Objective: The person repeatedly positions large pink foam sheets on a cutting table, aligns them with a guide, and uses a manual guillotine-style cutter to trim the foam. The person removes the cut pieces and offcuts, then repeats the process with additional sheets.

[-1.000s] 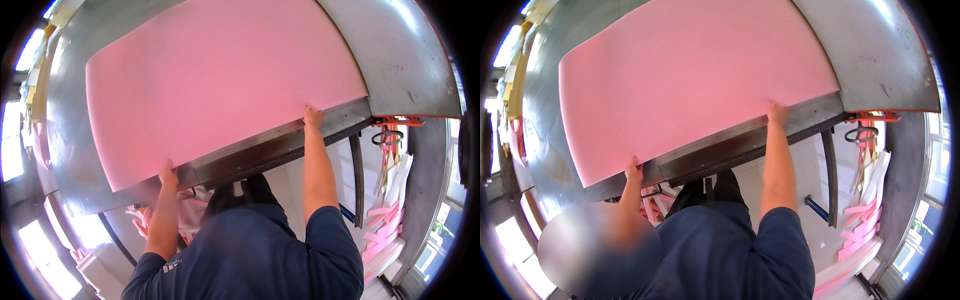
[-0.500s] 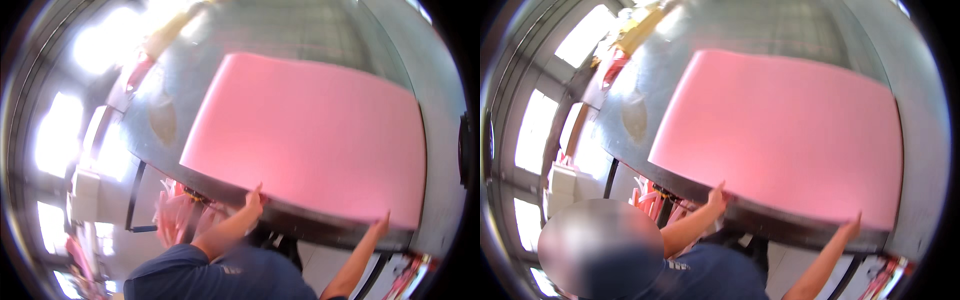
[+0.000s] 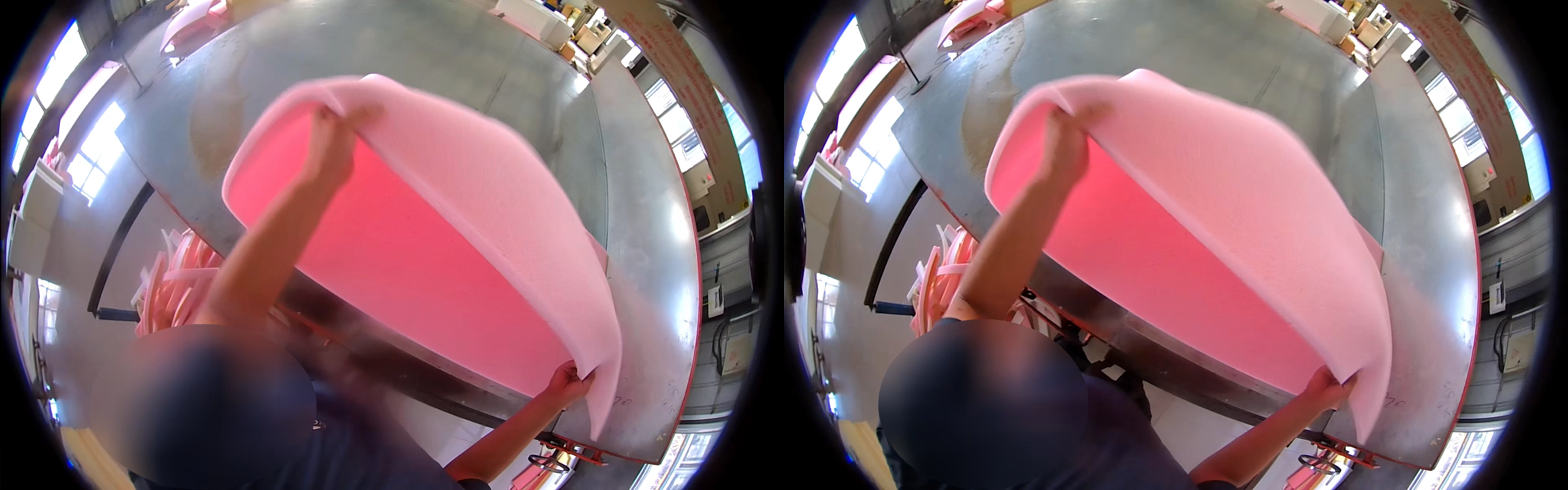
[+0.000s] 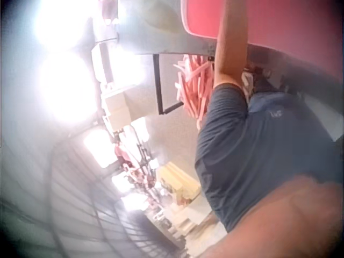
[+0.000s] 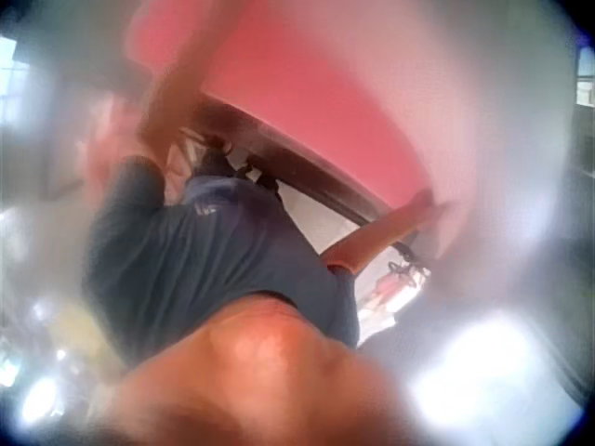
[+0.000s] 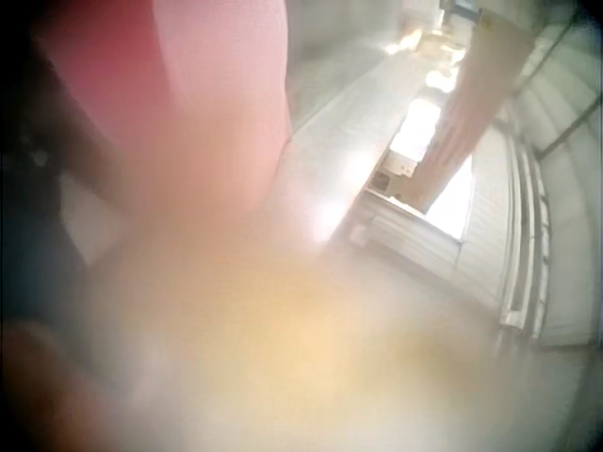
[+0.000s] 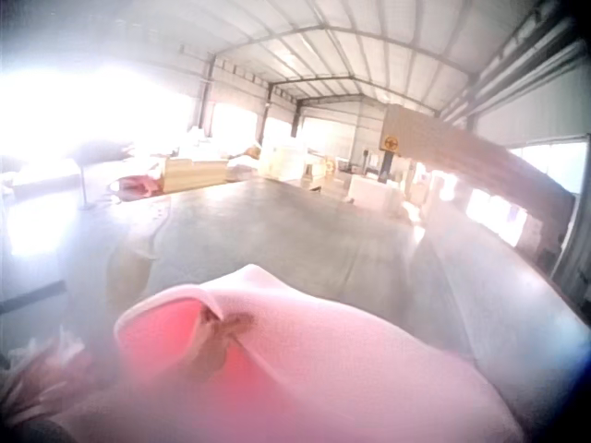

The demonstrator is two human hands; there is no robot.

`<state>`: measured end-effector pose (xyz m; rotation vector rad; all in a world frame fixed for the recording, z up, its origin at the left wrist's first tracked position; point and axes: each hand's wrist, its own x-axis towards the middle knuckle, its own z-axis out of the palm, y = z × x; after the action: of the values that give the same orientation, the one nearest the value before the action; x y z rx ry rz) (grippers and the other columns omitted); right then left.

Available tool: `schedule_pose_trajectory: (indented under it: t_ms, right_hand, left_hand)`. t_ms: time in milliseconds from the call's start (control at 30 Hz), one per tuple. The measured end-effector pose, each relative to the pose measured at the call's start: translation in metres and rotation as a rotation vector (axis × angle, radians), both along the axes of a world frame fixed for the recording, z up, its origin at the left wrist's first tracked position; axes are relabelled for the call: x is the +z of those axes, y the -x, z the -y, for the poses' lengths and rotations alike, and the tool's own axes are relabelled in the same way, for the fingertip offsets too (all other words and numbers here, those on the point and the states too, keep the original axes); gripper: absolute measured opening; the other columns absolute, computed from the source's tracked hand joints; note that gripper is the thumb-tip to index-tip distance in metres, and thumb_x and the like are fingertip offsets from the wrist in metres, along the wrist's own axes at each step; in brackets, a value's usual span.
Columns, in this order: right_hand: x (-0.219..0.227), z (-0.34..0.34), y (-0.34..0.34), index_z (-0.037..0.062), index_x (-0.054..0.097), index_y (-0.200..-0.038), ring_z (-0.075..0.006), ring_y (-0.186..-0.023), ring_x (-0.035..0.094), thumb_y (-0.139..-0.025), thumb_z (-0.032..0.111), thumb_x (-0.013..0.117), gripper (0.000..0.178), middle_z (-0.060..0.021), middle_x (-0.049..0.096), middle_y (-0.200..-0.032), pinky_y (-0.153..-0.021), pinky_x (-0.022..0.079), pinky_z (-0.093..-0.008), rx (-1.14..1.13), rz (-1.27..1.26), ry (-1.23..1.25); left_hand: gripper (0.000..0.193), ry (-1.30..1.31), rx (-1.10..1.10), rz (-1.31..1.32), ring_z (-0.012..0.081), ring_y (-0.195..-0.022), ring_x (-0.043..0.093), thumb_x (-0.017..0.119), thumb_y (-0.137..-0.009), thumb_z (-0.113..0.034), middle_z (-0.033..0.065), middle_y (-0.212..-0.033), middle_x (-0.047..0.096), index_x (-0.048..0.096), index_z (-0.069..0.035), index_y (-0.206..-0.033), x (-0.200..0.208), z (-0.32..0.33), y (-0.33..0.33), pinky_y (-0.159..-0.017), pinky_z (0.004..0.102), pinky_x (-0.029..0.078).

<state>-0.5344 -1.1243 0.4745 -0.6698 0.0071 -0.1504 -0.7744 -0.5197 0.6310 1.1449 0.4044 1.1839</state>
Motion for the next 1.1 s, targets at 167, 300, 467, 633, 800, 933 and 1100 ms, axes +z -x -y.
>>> schedule_pose_trajectory:
  t_ms: [167,300,467,633,800,933,1100]
  right_hand:
    - [0.046,-0.201,0.126,0.0004,0.056,-0.134,-0.0247,-0.122,0.060,-0.098,0.016,0.060,0.039,-0.0141,0.062,-0.133,-0.102,0.052,-0.0407,0.375,0.206,-0.081]
    - [0.016,-0.334,0.201,0.0036,0.053,-0.137,-0.0229,-0.124,0.058,-0.096,0.013,0.065,0.044,-0.0093,0.060,-0.136,-0.103,0.052,-0.0421,0.606,0.184,0.061]
    - [-0.018,-0.515,0.292,0.0051,0.052,-0.137,-0.0236,-0.120,0.061,-0.096,0.012,0.066,0.044,-0.0102,0.060,-0.134,-0.097,0.056,-0.0400,0.884,-0.070,0.187]
    - [-0.085,-0.629,0.381,0.0026,0.054,-0.130,-0.0235,-0.102,0.067,-0.097,0.016,0.067,0.038,-0.0087,0.064,-0.120,-0.090,0.058,-0.0375,1.058,-0.424,0.380]
    - [-0.154,-0.645,0.411,-0.0007,0.067,-0.110,-0.0171,-0.085,0.068,-0.096,0.025,0.066,0.029,-0.0097,0.071,-0.091,-0.069,0.055,-0.0300,1.661,-0.249,0.883]
    - [-0.167,-0.568,0.410,-0.0060,0.069,-0.107,-0.0139,-0.073,0.067,-0.092,0.022,0.072,0.033,-0.0109,0.073,-0.087,-0.066,0.055,-0.0281,1.702,-0.082,1.115]
    - [-0.229,-0.413,0.373,-0.0010,0.074,-0.103,-0.0165,-0.071,0.073,-0.088,0.032,0.072,0.036,-0.0099,0.075,-0.084,-0.069,0.058,-0.0306,1.283,-0.476,1.298]
  left_hand:
    - [0.029,-0.022,-0.069,0.240,0.0225,-0.098,0.066,0.064,-0.088,-0.019,0.0105,-0.102,0.071,0.068,0.003,-0.106,0.036,-0.173,0.126,-0.090,0.0352,0.050]
    - [0.044,0.087,-0.192,0.304,0.0255,-0.102,0.066,0.066,-0.092,-0.032,0.0115,-0.113,0.070,0.061,0.001,-0.122,0.010,-0.283,0.212,-0.096,0.0335,0.049]
    - [0.107,0.361,0.154,0.130,0.0379,-0.143,0.038,0.022,-0.090,-0.085,0.0198,-0.155,0.040,0.035,0.002,-0.152,-0.102,-0.346,0.320,-0.117,0.0557,0.028]
    - [0.090,0.836,0.192,0.139,0.0319,-0.126,0.054,0.050,-0.090,-0.074,0.0178,-0.137,0.058,0.047,-0.001,-0.142,-0.258,-0.287,0.330,-0.106,0.0512,0.043]
    - [0.038,1.011,0.089,-0.179,0.0209,-0.065,0.056,0.081,-0.084,-0.036,0.0048,-0.078,0.058,0.064,-0.006,-0.101,-0.365,-0.209,0.255,-0.065,0.0399,0.051]
    - [0.045,0.866,0.182,-0.571,0.0164,-0.057,0.051,0.086,-0.078,-0.028,0.0056,-0.084,0.061,0.068,-0.003,-0.111,-0.427,-0.233,0.251,-0.051,0.0340,0.044]
    - [0.037,0.918,0.261,-0.639,0.0173,-0.068,0.061,0.086,-0.079,-0.023,0.0037,-0.087,0.068,0.068,-0.006,-0.106,-0.439,-0.223,0.230,-0.056,0.0334,0.050]
